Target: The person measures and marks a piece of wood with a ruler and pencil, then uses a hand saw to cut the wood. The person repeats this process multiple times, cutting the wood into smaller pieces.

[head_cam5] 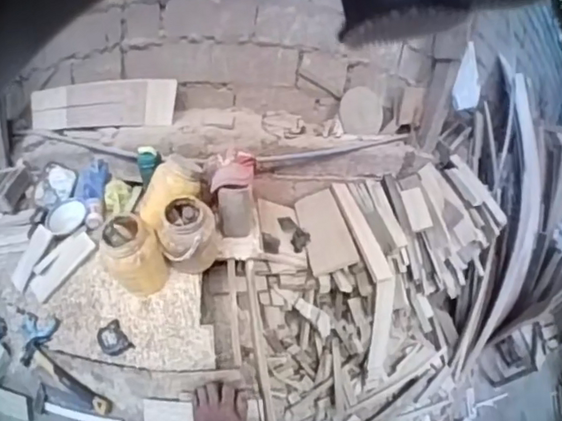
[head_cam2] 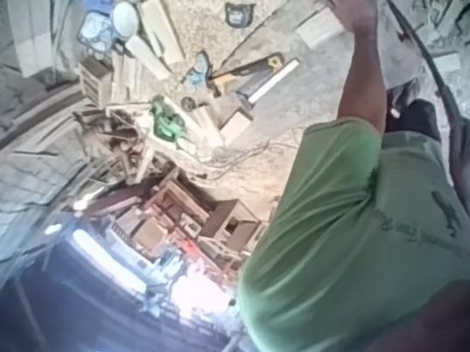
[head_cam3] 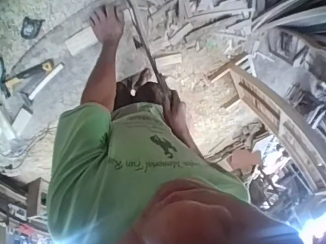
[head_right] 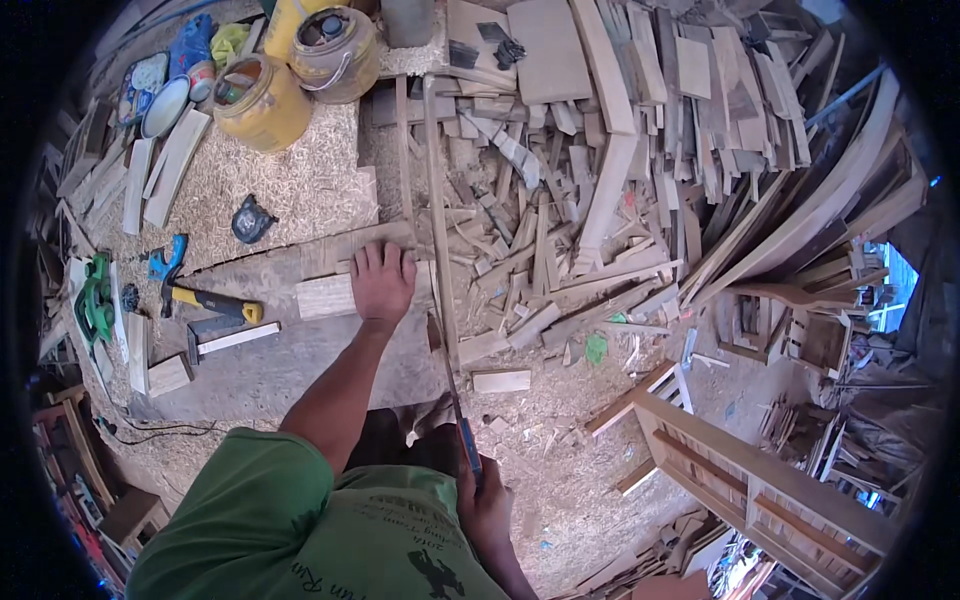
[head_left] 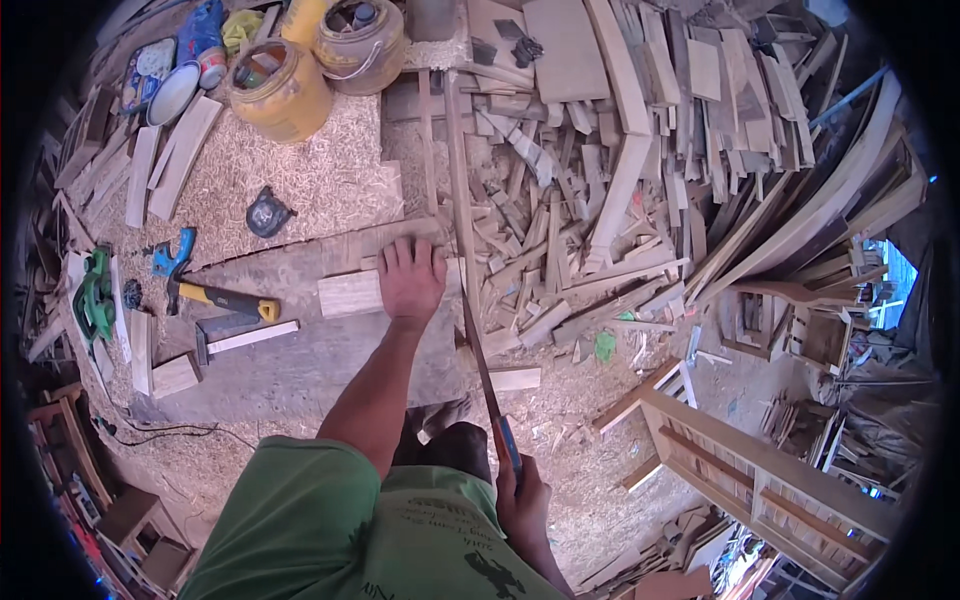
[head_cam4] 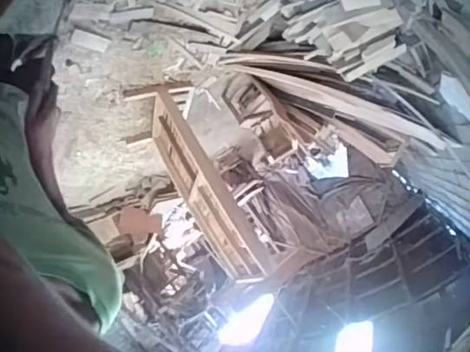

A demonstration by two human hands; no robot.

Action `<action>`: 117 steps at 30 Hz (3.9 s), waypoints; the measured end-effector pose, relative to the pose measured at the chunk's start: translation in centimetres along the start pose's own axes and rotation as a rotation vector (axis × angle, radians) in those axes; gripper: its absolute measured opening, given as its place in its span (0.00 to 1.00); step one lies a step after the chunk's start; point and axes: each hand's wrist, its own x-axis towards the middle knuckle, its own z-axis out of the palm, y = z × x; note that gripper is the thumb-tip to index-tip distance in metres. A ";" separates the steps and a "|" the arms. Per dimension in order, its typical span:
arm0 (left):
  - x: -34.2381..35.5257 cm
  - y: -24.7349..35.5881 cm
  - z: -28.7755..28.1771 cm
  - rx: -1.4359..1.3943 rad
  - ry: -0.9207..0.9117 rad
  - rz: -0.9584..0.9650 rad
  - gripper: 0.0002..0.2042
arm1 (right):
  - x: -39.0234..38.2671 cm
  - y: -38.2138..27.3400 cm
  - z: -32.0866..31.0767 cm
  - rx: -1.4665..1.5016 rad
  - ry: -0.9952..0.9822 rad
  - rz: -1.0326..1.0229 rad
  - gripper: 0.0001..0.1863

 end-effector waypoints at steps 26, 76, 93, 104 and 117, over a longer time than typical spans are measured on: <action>-0.5 0.2 -0.3 -0.046 -0.105 -0.014 0.14 | 15.9 -3.5 7.3 0.029 0.166 -0.300 0.21; -11.2 -3.6 -7.3 -0.135 -0.444 0.168 0.29 | 12.6 3.7 -1.0 -0.077 0.054 -0.606 0.20; -21.6 -36.5 -24.8 0.075 -0.615 0.338 0.30 | 11.8 -1.5 24.7 -0.623 0.113 -0.817 0.47; -19.8 -55.4 -28.1 0.265 -0.395 -0.026 0.34 | 5.1 -0.2 27.0 -0.536 0.179 -0.641 0.38; -13.0 -61.4 -34.7 -0.188 -0.702 -0.151 0.44 | -1.1 0.2 31.7 -0.412 -0.267 -0.492 0.26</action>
